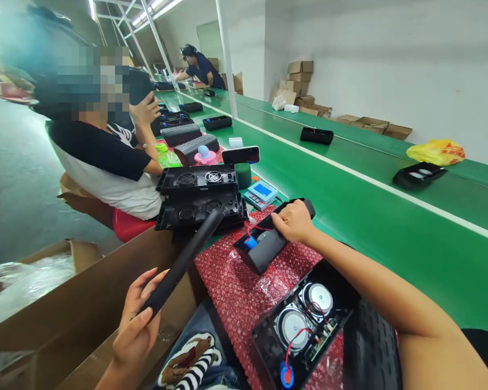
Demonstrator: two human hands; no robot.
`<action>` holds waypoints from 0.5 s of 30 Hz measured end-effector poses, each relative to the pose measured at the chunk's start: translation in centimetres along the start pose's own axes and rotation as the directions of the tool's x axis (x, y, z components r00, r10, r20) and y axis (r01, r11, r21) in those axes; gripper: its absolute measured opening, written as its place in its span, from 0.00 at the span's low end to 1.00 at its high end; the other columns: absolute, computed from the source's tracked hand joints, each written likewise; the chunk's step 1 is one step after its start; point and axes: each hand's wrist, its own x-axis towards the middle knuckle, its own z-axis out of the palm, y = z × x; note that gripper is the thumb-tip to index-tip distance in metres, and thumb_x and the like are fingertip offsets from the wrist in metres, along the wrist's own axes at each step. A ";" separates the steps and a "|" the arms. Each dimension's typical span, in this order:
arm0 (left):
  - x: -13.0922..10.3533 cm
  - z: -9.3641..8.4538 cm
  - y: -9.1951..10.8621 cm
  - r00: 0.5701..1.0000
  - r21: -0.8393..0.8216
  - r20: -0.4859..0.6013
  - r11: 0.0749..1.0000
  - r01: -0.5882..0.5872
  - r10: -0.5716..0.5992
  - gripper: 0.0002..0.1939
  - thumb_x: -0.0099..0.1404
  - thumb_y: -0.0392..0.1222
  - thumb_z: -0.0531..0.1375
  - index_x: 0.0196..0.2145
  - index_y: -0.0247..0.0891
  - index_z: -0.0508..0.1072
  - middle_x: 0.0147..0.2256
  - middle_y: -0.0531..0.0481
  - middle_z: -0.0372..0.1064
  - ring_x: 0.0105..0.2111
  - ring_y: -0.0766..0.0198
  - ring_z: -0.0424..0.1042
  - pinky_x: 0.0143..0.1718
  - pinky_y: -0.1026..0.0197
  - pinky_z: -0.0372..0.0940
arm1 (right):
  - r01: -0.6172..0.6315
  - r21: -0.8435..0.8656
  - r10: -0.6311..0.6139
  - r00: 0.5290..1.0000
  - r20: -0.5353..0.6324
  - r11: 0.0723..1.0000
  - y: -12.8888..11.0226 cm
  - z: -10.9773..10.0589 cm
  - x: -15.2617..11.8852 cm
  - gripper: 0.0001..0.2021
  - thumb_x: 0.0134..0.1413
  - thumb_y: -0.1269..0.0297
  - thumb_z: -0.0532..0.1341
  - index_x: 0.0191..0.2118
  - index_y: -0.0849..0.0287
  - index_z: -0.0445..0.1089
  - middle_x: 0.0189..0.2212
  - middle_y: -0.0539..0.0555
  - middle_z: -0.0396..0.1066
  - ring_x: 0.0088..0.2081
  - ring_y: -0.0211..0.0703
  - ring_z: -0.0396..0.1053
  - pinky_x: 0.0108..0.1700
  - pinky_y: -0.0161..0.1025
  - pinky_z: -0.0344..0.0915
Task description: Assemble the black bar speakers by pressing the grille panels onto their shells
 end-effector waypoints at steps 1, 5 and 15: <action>-0.1 -0.1 0.0 1.000 -0.018 -0.016 1.000 0.016 -0.016 0.37 0.41 0.48 0.69 0.50 0.40 0.67 0.46 0.46 0.70 0.49 0.58 0.68 0.50 0.64 0.64 | 0.033 0.027 -0.033 0.999 -0.002 0.999 -1.1 0.5 0.0 0.29 0.63 0.56 0.41 0.14 0.64 0.59 0.15 0.55 0.61 0.22 0.34 0.54 0.35 0.41 0.42; -0.2 -0.4 0.2 0.989 -0.133 -0.052 0.982 0.133 -0.141 0.35 0.36 0.50 0.69 0.45 0.40 0.73 0.43 0.47 0.71 0.46 0.54 0.70 0.45 0.59 0.68 | 0.087 0.091 -0.085 0.996 -0.025 0.992 -4.0 1.9 -0.4 0.29 0.65 0.57 0.42 0.14 0.64 0.59 0.16 0.54 0.60 0.22 0.34 0.51 0.35 0.41 0.40; 0.4 0.5 -0.3 0.889 -0.307 0.195 0.835 0.457 -0.415 0.28 0.45 0.62 0.63 0.36 0.37 0.77 0.40 0.38 0.73 0.43 0.43 0.71 0.42 0.42 0.67 | 0.148 0.203 -0.191 0.958 0.213 0.968 -3.7 1.9 -4.9 0.28 0.70 0.54 0.42 0.24 0.64 0.66 0.23 0.53 0.64 0.28 0.37 0.57 0.39 0.39 0.46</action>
